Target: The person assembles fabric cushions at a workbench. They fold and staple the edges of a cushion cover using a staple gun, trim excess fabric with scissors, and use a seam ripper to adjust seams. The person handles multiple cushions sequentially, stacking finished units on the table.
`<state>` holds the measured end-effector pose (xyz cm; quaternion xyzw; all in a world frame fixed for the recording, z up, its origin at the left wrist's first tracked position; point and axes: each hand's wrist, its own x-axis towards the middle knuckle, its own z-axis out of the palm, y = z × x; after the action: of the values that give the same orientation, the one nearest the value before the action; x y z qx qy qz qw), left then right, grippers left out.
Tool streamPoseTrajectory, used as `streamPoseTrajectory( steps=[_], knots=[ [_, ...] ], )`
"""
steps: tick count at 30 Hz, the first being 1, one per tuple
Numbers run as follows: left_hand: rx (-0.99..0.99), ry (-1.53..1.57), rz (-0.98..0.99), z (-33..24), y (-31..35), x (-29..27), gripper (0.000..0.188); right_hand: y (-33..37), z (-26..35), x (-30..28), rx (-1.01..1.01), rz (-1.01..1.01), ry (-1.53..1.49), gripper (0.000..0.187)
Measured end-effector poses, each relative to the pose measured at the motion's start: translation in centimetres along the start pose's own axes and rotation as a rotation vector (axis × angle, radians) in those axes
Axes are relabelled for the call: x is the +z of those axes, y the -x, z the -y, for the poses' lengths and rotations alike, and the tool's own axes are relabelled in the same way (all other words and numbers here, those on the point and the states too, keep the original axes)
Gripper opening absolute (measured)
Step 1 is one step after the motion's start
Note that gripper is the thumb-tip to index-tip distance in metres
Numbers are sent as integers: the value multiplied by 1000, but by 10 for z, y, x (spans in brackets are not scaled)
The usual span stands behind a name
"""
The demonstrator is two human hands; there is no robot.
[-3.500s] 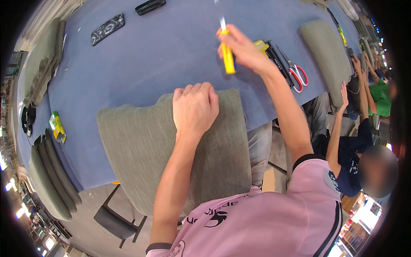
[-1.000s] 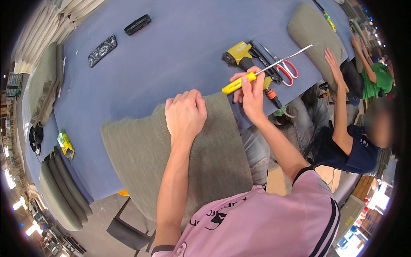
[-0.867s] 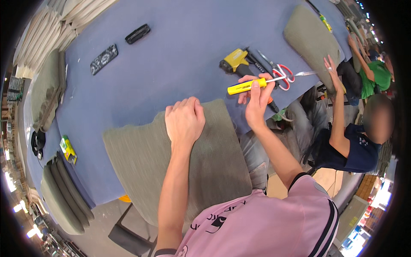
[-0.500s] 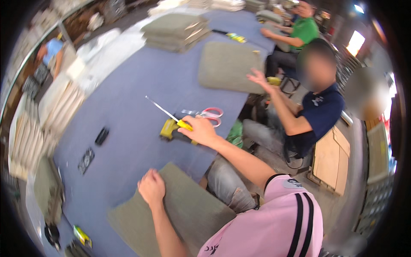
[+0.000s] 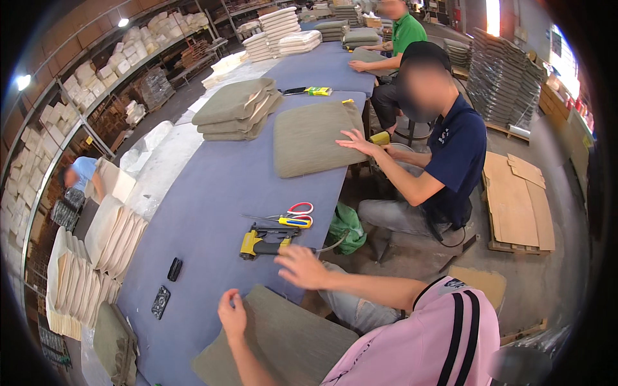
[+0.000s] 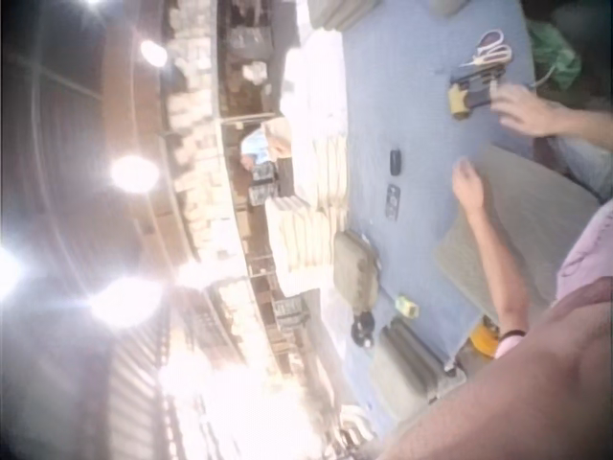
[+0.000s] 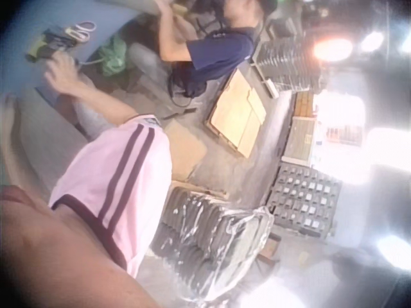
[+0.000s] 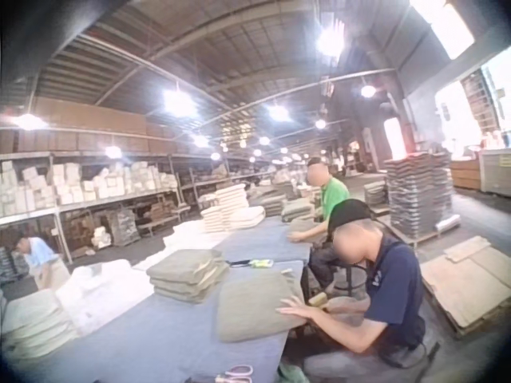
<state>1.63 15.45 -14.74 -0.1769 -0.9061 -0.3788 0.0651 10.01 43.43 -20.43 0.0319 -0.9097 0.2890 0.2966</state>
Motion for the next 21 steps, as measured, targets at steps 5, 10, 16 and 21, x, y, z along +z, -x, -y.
streamPoseTrajectory(
  steps=[5,10,16,21],
  knots=[
    [56,168,22,6,-79,-51,23,29,122,-5,-223,184,-406,35],
    [-80,281,-331,106,-122,-35,23,60,209,2,-523,517,-679,49],
    [-167,308,-317,133,-129,-19,22,40,239,31,-467,448,-688,35],
    [-176,296,-149,148,-128,-8,22,6,253,51,-555,428,-507,34]
  ],
)
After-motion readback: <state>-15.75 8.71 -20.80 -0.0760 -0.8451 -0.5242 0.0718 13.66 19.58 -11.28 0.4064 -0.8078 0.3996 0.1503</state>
